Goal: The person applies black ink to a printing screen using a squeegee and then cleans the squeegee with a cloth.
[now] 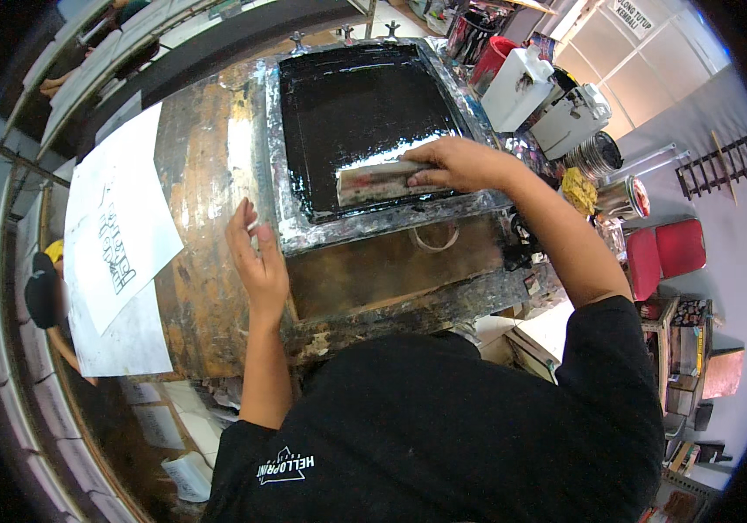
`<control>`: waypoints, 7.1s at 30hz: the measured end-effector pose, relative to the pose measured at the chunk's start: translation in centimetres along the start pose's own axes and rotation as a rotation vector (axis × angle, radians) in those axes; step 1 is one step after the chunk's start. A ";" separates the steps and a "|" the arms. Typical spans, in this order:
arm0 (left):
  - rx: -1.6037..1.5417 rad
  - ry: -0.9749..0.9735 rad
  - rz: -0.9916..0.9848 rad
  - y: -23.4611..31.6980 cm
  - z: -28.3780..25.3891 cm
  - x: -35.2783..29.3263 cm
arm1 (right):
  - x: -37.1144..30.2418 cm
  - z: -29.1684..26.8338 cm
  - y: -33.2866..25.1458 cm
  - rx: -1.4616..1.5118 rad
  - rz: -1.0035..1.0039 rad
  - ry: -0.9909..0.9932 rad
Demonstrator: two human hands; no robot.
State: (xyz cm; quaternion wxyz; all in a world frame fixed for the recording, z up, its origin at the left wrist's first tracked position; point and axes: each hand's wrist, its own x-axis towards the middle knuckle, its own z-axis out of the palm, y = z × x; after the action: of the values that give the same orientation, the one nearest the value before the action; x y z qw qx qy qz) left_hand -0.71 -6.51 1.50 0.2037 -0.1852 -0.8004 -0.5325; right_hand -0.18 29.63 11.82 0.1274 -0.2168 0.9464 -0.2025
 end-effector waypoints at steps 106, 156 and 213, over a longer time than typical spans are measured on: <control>0.264 -0.297 -0.081 -2.7 1.3 -2.2 | 23.2 -4.8 12.1 -0.219 -0.074 0.383; 0.177 -0.225 -0.153 -3.7 2.4 -3.3 | 24.8 -5.3 18.7 -0.324 -0.076 0.237; 0.137 -0.246 -0.246 -4.5 2.2 -4.1 | 21.5 -7.4 22.9 -0.330 0.002 0.307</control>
State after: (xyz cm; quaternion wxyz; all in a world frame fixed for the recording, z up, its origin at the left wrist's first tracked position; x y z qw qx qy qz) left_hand 0.16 -6.47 -4.89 0.0498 -0.1354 -0.8702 -0.4710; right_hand -29.65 41.00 5.04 -0.0551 -0.2003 0.9753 -0.0756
